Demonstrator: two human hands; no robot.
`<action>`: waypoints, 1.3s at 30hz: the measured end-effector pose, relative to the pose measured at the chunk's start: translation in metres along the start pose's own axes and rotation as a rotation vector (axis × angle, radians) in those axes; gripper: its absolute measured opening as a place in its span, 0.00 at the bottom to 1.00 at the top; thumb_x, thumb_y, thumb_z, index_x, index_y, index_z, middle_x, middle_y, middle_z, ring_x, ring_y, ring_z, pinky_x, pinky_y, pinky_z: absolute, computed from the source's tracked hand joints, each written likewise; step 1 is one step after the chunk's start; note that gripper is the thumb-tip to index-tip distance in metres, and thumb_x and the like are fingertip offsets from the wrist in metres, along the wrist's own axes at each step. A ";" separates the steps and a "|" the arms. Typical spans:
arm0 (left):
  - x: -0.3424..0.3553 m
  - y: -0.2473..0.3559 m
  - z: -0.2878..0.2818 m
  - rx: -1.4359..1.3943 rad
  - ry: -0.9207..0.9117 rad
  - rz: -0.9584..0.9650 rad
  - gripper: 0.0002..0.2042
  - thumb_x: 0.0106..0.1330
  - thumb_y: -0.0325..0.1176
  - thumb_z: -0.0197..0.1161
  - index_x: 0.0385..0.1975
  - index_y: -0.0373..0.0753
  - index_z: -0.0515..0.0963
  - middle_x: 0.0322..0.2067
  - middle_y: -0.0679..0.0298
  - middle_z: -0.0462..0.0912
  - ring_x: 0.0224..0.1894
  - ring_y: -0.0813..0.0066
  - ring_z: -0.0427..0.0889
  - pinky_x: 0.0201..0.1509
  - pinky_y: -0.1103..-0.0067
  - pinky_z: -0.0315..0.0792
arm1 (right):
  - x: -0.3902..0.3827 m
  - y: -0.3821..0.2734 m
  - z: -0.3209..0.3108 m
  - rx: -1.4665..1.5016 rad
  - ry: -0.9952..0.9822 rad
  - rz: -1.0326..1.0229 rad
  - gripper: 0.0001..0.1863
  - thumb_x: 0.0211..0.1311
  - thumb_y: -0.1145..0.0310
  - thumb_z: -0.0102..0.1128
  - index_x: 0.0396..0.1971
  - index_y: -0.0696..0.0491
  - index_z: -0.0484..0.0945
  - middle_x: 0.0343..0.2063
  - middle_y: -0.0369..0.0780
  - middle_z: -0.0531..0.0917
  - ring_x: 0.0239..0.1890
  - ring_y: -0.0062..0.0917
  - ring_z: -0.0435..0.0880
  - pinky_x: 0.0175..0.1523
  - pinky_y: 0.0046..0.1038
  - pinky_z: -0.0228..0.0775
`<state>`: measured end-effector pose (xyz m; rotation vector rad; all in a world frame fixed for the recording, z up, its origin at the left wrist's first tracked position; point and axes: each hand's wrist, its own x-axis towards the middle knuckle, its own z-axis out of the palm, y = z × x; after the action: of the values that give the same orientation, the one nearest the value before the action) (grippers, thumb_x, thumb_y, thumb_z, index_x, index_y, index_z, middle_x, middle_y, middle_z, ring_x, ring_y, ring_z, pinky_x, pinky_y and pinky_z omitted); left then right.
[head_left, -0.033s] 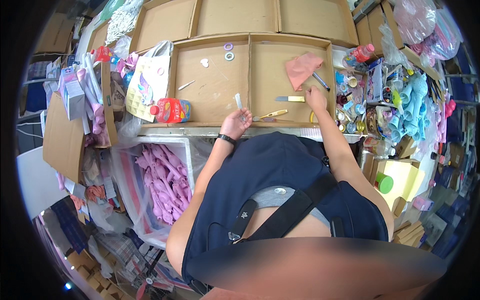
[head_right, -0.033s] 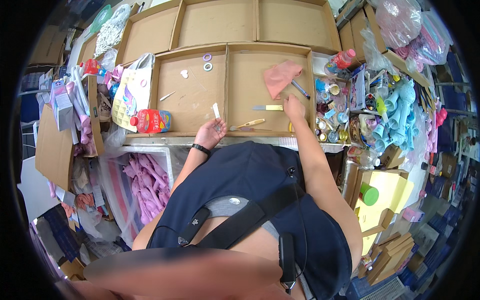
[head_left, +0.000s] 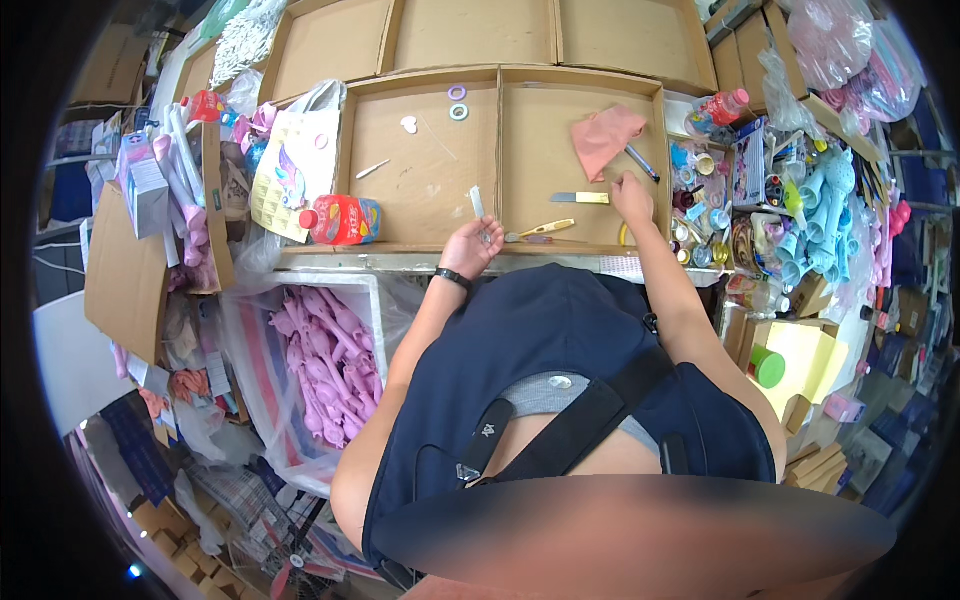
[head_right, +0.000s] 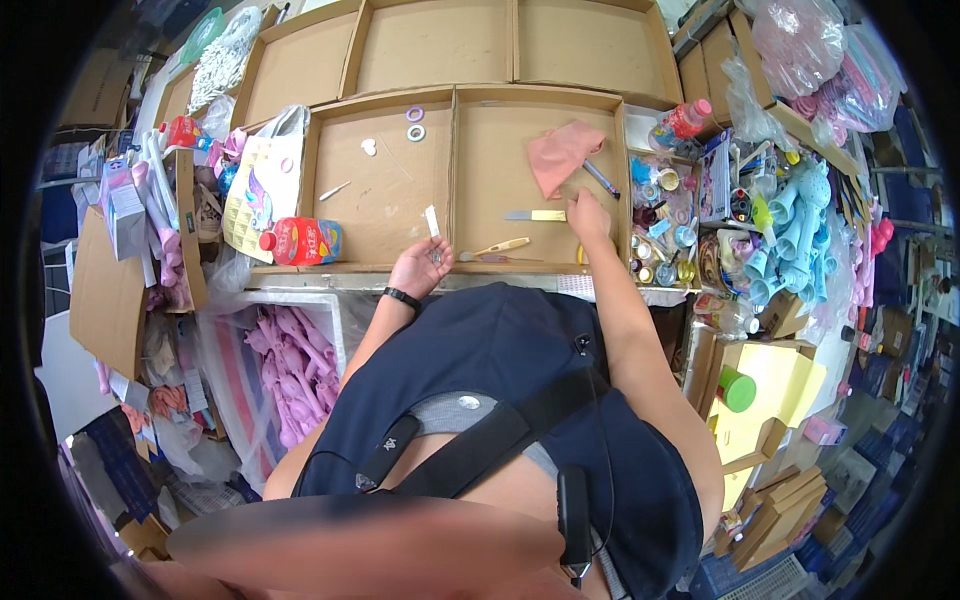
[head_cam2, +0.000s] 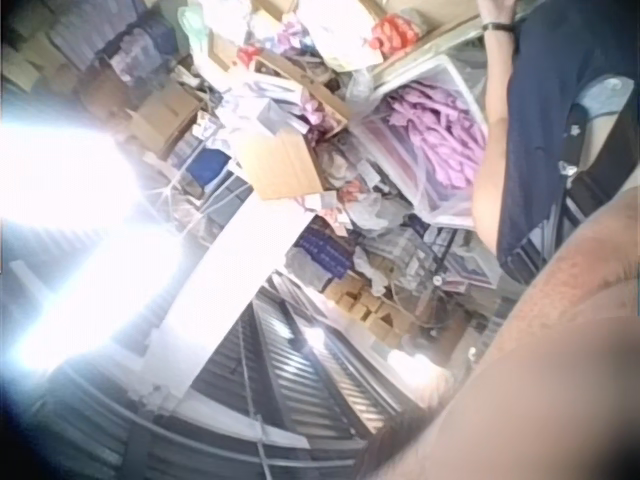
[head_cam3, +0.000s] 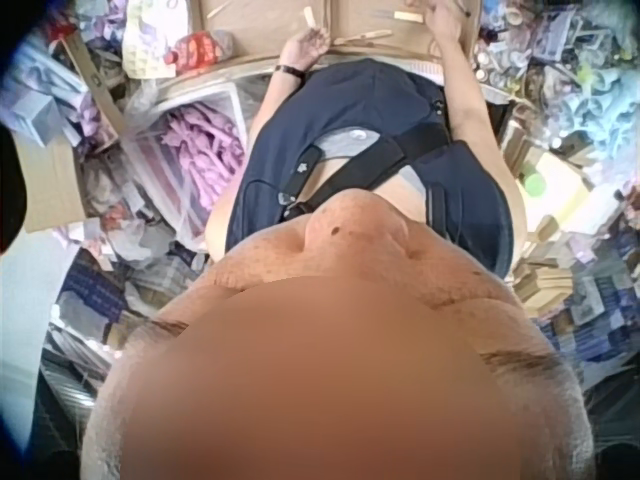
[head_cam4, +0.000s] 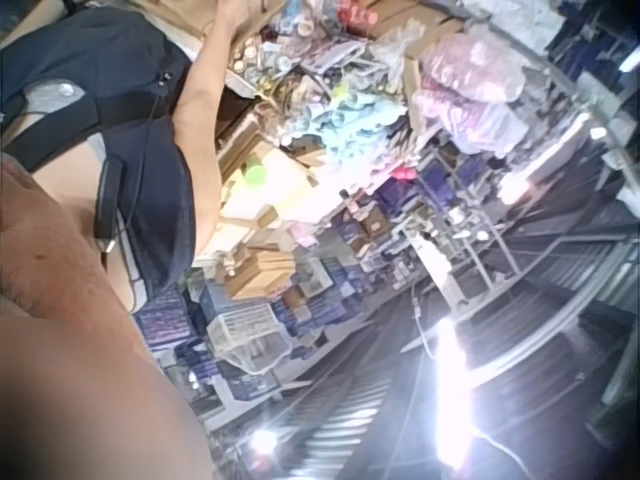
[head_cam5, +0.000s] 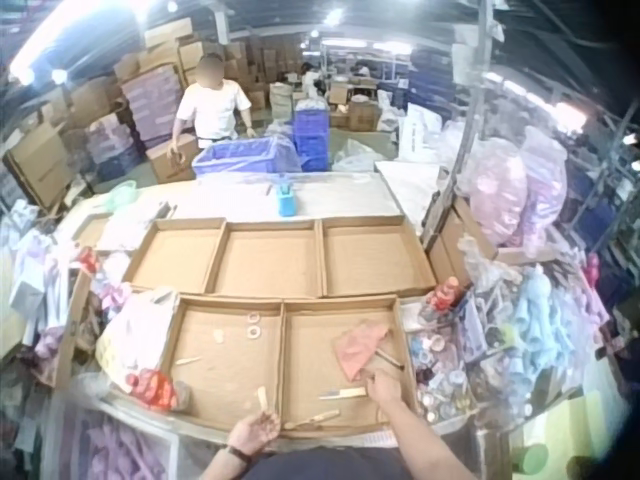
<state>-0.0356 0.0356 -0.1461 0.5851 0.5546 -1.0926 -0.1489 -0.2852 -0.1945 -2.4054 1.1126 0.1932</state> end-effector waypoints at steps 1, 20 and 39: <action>0.000 -0.001 -0.001 0.007 0.007 0.001 0.09 0.64 0.32 0.48 0.36 0.33 0.69 0.33 0.59 0.74 0.37 0.67 0.75 0.43 0.74 0.73 | 0.000 0.002 0.002 0.026 0.004 0.018 0.13 0.55 0.61 0.52 0.37 0.52 0.71 0.36 0.44 0.79 0.39 0.39 0.78 0.42 0.39 0.70; 0.004 0.001 -0.005 -0.029 -0.003 -0.022 0.11 0.65 0.33 0.48 0.39 0.31 0.68 0.36 0.57 0.73 0.38 0.66 0.74 0.44 0.73 0.72 | 0.006 0.004 0.004 0.219 0.139 0.085 0.16 0.51 0.60 0.59 0.33 0.57 0.75 0.28 0.47 0.81 0.32 0.38 0.80 0.39 0.34 0.71; 0.013 0.003 -0.007 -0.050 0.101 -0.049 0.10 0.63 0.36 0.49 0.22 0.40 0.66 0.22 0.66 0.69 0.27 0.72 0.69 0.33 0.76 0.68 | -0.074 -0.084 0.032 0.027 -0.568 -0.595 0.27 0.53 0.43 0.50 0.31 0.55 0.80 0.29 0.50 0.80 0.32 0.44 0.79 0.38 0.40 0.70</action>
<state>-0.0293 0.0325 -0.1593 0.5887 0.6853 -1.0963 -0.1331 -0.1730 -0.1679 -2.3163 0.1367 0.5983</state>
